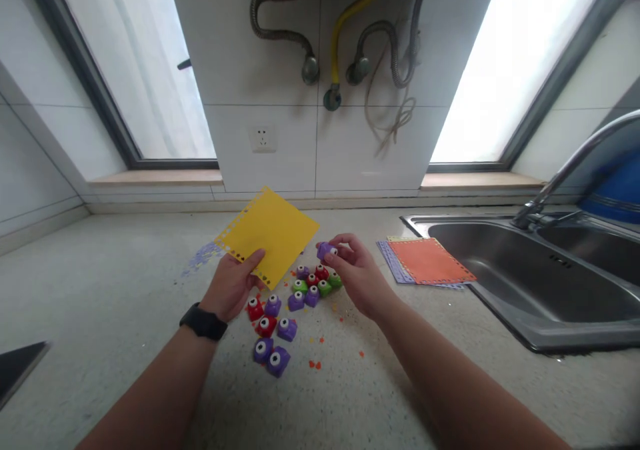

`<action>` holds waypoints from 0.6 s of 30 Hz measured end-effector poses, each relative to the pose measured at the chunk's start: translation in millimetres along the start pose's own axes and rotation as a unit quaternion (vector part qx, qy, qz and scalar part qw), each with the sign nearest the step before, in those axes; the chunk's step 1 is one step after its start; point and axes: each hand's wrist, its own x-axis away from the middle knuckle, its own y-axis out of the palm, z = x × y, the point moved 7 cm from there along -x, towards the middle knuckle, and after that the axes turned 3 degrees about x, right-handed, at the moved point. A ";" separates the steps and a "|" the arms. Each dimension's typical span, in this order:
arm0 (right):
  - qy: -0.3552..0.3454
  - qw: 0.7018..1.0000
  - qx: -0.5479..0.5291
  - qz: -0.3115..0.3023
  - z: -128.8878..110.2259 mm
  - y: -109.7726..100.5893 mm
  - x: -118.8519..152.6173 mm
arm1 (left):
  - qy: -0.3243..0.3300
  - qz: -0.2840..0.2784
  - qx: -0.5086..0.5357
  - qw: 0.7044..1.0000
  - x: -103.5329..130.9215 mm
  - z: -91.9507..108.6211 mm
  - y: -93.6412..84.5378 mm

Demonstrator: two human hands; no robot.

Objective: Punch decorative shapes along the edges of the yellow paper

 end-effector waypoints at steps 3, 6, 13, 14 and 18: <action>0.003 0.999 -0.039 0.029 -2.4 -5.0 -1.1 | -0.008 -0.002 0.005 1.000 3.4 1.0 1.9; -0.027 0.997 -0.051 0.042 -9.5 -6.0 -0.7 | -0.005 0.007 0.002 1.000 6.3 4.2 3.1; -0.122 0.989 -0.047 0.076 -35.8 -6.1 8.5 | 0.005 0.034 0.012 0.999 9.8 6.6 4.2; -0.129 0.988 -0.046 0.073 -38.0 -5.0 9.8 | 0.007 0.035 0.012 0.999 9.6 6.4 4.0; -0.164 0.984 -0.043 0.060 -42.9 -0.6 14.3 | 0.013 0.037 0.009 0.999 7.8 5.3 2.3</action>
